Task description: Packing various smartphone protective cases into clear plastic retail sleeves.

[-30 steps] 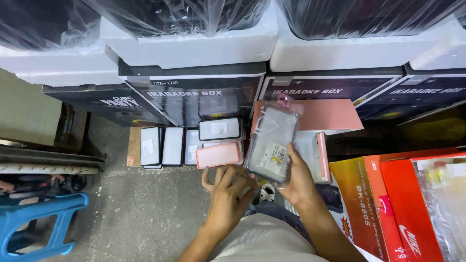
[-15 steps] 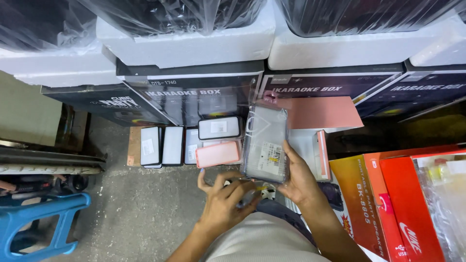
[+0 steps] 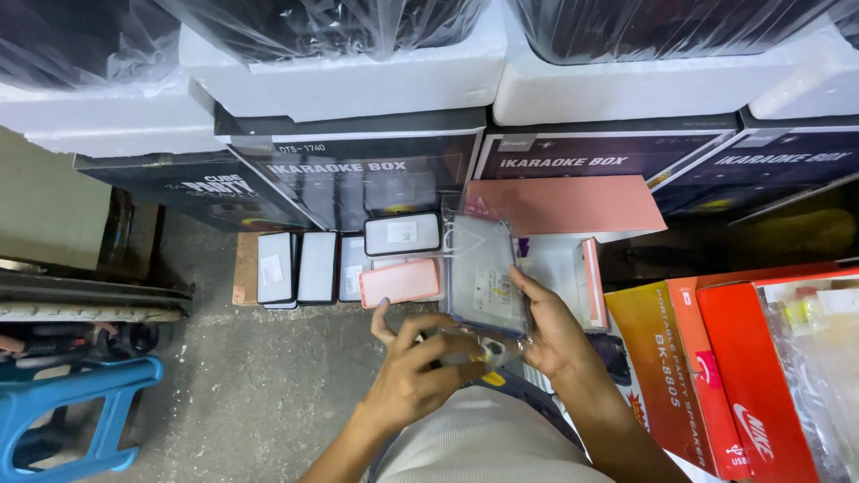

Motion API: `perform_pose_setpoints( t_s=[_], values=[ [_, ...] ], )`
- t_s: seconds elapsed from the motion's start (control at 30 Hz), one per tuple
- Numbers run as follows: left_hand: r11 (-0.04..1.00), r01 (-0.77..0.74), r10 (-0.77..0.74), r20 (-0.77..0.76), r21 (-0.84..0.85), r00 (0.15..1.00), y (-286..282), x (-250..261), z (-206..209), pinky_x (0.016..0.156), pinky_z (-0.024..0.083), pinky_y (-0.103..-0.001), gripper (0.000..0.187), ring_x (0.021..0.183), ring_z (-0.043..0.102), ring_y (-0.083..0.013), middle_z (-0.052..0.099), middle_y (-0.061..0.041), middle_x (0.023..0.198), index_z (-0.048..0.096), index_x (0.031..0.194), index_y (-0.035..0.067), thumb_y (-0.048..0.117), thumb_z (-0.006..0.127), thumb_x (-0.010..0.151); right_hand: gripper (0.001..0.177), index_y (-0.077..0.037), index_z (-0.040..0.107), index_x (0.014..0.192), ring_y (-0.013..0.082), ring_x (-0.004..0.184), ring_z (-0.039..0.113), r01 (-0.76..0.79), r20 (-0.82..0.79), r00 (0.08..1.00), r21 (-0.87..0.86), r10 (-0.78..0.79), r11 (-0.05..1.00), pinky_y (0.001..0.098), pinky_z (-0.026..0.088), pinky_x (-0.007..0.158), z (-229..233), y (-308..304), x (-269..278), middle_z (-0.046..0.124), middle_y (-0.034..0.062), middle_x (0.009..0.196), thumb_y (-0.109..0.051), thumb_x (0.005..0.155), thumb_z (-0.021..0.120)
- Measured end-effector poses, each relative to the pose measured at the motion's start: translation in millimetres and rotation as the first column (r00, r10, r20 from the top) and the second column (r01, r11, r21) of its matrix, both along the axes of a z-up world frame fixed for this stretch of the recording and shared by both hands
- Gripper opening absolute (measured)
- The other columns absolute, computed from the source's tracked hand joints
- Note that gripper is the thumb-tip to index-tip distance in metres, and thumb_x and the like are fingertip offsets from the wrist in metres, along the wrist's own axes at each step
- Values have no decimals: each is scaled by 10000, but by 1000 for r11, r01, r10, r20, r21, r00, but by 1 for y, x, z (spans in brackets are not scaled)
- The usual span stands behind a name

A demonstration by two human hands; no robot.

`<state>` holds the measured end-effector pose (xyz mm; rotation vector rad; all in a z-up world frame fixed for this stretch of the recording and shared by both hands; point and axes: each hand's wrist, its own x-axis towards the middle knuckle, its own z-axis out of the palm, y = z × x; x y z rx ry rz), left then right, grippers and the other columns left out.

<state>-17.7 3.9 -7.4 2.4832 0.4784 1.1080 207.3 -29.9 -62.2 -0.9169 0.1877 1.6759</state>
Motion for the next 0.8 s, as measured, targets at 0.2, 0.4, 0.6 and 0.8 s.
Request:
perform_pose_setpoints(
  t_s=[0.2,0.4,0.6,0.8],
  values=[
    [995,-91,95,-201,26,975,-6,-3,-17,1121,99,-608,239,1181,595,-135,696,112,1133,782,1024,265,207,848,802,415,-29,618,1246,239,1013,712,92,127,988,-12,-90,996,429,585,875,4,-1,-7,714,109,1112,-347,981,585],
    [992,-120,111,-222,-31,969,-13,10,-2,1101,105,-646,441,1158,559,-162,641,119,1069,783,1158,351,213,828,741,390,-24,619,1248,240,1067,692,96,121,987,68,-104,993,418,566,919,7,-6,-4,718,103,1124,-265,941,630],
    [994,29,-8,-189,105,982,-8,1,-15,1166,67,-610,436,1257,573,-133,650,125,1229,747,1223,361,221,836,819,392,-45,636,1214,263,995,693,2,167,986,-78,11,997,442,580,840,3,-6,-9,718,109,1054,-262,888,661],
    [993,-113,119,205,-40,971,-7,-5,-11,1153,240,-545,338,1174,624,-278,628,-133,1214,714,1074,138,151,726,737,571,-142,543,1343,234,1097,688,173,215,948,275,-236,946,421,575,914,42,-15,-16,685,59,1187,-67,801,705]
  ],
)
